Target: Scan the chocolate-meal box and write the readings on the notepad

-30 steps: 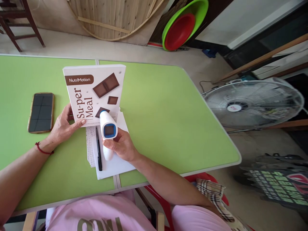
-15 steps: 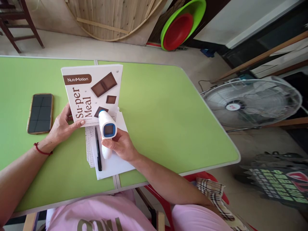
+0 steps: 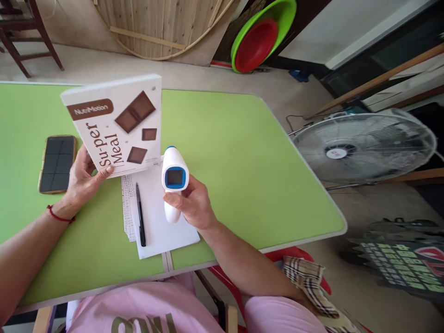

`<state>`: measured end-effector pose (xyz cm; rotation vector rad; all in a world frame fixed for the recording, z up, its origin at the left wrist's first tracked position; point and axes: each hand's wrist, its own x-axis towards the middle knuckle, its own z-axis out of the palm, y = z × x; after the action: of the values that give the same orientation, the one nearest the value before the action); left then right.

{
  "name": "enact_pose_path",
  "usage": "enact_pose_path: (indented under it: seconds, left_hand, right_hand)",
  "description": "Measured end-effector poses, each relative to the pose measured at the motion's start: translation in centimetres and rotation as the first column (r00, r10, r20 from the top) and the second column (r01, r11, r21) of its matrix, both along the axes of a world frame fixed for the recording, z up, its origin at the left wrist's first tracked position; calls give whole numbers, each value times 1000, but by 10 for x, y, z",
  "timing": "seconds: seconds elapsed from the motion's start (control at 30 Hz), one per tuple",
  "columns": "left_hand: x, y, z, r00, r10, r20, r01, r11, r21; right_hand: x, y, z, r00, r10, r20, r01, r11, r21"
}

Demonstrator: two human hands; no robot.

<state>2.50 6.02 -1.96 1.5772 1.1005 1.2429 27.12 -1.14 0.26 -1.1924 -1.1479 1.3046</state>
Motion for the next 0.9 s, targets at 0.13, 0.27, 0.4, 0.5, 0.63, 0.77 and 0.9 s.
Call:
enact_pose_path:
  seconds: [0.13, 0.27, 0.4, 0.5, 0.63, 0.77, 0.9]
  left_hand:
    - [-9, 9, -5, 996, 85, 41, -86, 996, 38]
    - [-14, 14, -9, 992, 115, 43, -115, 993, -2]
    - [-14, 13, -10, 997, 74, -1, -74, 997, -9]
    - [-13, 14, -12, 998, 55, -41, -56, 998, -25]
    - [-15, 16, -18, 997, 11, -77, -9, 999, 31]
    - [-19, 17, -23, 942, 110, -316, -80, 991, 107]
    - [-16, 14, -21, 892, 142, -428, -87, 985, 147]
  right_hand:
    - [9, 7, 0, 999, -43, 24, 41, 998, 43]
    - [28, 16, -2, 950, -81, 302, 51, 993, 105]
    - [51, 27, -15, 642, -171, 748, 29, 980, 198]
    - [59, 32, -29, 412, -154, 898, -35, 982, 184]
    - [61, 37, -38, 316, -101, 943, -64, 990, 128]
    - [55, 33, -30, 309, -210, 927, -97, 963, 251]
    - [29, 18, -22, 505, -213, 836, -232, 900, 369]
